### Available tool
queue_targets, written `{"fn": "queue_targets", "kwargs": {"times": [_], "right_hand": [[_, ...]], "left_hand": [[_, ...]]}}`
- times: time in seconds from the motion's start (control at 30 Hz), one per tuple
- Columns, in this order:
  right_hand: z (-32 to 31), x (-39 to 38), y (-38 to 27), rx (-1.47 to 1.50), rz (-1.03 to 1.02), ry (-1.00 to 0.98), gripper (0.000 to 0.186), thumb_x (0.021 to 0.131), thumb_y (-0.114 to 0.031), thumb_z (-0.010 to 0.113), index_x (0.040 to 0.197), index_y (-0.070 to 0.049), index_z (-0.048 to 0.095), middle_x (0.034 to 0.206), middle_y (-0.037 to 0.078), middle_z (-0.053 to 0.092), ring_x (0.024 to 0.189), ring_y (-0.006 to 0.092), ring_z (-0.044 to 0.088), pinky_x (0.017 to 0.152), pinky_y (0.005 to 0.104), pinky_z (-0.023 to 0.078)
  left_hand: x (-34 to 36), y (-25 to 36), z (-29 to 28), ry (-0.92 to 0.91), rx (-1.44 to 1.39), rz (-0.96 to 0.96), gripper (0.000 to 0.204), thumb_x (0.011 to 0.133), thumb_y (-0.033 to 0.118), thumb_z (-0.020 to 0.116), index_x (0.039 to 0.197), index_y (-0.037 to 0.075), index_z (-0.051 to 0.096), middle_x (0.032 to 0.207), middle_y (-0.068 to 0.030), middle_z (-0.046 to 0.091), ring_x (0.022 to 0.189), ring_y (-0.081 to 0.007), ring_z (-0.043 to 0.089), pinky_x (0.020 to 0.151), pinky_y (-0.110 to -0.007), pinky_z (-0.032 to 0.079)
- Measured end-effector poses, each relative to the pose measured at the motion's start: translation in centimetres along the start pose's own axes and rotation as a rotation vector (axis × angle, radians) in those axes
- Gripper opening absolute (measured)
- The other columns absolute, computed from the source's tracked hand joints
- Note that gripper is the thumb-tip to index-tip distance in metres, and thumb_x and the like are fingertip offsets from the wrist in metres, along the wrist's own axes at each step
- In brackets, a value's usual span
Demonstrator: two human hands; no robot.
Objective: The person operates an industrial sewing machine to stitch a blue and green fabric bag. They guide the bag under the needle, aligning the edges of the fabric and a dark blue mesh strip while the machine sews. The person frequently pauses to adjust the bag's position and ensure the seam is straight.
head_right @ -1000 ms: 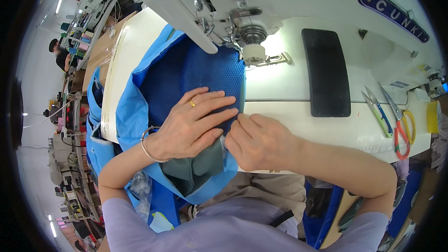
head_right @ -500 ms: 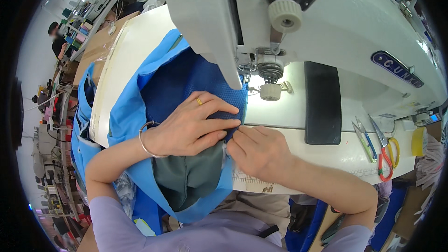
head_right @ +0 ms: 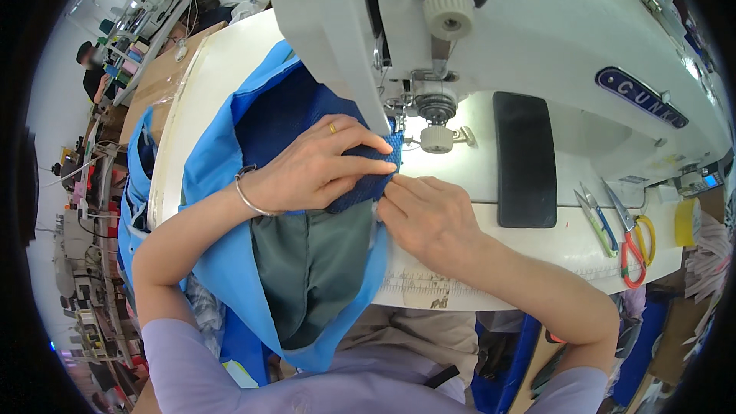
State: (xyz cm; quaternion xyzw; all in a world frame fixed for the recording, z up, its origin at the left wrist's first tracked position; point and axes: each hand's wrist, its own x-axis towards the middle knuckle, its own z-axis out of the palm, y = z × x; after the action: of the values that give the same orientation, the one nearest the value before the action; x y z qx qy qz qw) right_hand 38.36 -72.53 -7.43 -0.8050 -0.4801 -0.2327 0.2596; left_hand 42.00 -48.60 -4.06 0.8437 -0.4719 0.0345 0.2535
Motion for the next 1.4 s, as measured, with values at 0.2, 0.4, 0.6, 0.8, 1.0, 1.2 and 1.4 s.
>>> {"fn": "queue_targets", "kwargs": {"times": [0.2,0.4,0.6,0.8,1.0,1.2,1.4], "right_hand": [[-0.7,-0.5,-0.3,0.042,0.056,0.001,0.017,0.072,-0.005,0.07,0.088,-0.003,0.068,0.102,0.012,0.069,0.094,0.0273,0.069,0.078,0.0394,0.057],[-1.9,-1.3,-2.8,0.081,0.015,0.152,0.023,0.073,-0.004,0.07,0.097,-0.003,0.071,0.105,0.012,0.071,0.094,0.0288,0.07,0.086,0.04,0.057],[-1.1,-6.1,-10.9,0.015,-0.093,-0.012,0.025,0.082,-0.012,0.064,0.103,-0.001,0.07,0.118,0.018,0.068,0.116,0.0298,0.063,0.101,0.0455,0.05],[-0.8,-8.3,-13.2,0.049,0.074,0.12,0.027,0.078,-0.013,0.073,0.102,-0.001,0.069,0.111,0.015,0.069,0.104,0.0289,0.065,0.09,0.0415,0.054],[0.0,-9.7,-15.8,0.279,0.673,0.323,0.027,0.08,-0.026,0.084,0.086,-0.001,0.073,0.082,0.01,0.072,0.067,0.0256,0.069,0.059,0.0362,0.054],[0.4,-10.5,-15.1,0.344,1.044,0.11,0.04,0.085,-0.041,0.081,0.086,-0.001,0.076,0.077,0.013,0.073,0.062,0.028,0.069,0.061,0.0384,0.054],[6.6,-10.0,-13.8,0.976,1.119,0.222,0.041,0.087,-0.039,0.078,0.097,0.001,0.076,0.082,0.018,0.075,0.074,0.029,0.073,0.072,0.0389,0.057]], "left_hand": [[-1.2,5.5,-2.4,-0.006,0.103,-0.069,0.04,0.084,0.002,0.067,0.123,0.008,0.071,0.132,-0.0118,0.064,0.12,-0.0335,0.06,0.113,-0.05,0.042],[-7.7,14.7,-1.7,-0.047,0.13,-0.128,0.05,0.081,0.017,0.076,0.129,0.005,0.067,0.138,-0.0165,0.06,0.125,-0.0353,0.058,0.111,-0.052,0.043],[-9.0,14.9,0.1,0.115,0.199,-0.395,0.062,0.074,-0.001,0.075,0.134,0.004,0.062,0.134,-0.0182,0.061,0.12,-0.0389,0.059,0.101,-0.046,0.05],[-8.7,12.7,-4.8,0.182,0.189,-0.444,0.042,0.078,-0.012,0.049,0.111,0.001,0.071,0.098,-0.0179,0.072,0.089,-0.0332,0.071,0.082,-0.038,0.056],[-4.5,12.7,-7.5,0.215,0.098,-0.558,0.036,0.076,-0.011,0.044,0.097,-0.002,0.071,0.082,-0.0179,0.072,0.075,-0.0299,0.071,0.072,-0.035,0.055],[-2.9,14.6,-6.9,0.145,0.268,-0.372,0.028,0.075,-0.008,0.051,0.092,0.001,0.071,0.078,-0.0173,0.07,0.071,-0.0335,0.07,0.066,-0.039,0.055],[-1.4,15.0,-7.0,0.059,0.367,-0.35,0.027,0.074,-0.009,0.048,0.088,-0.001,0.069,0.077,-0.0184,0.069,0.066,-0.0318,0.067,0.062,-0.037,0.052]]}}
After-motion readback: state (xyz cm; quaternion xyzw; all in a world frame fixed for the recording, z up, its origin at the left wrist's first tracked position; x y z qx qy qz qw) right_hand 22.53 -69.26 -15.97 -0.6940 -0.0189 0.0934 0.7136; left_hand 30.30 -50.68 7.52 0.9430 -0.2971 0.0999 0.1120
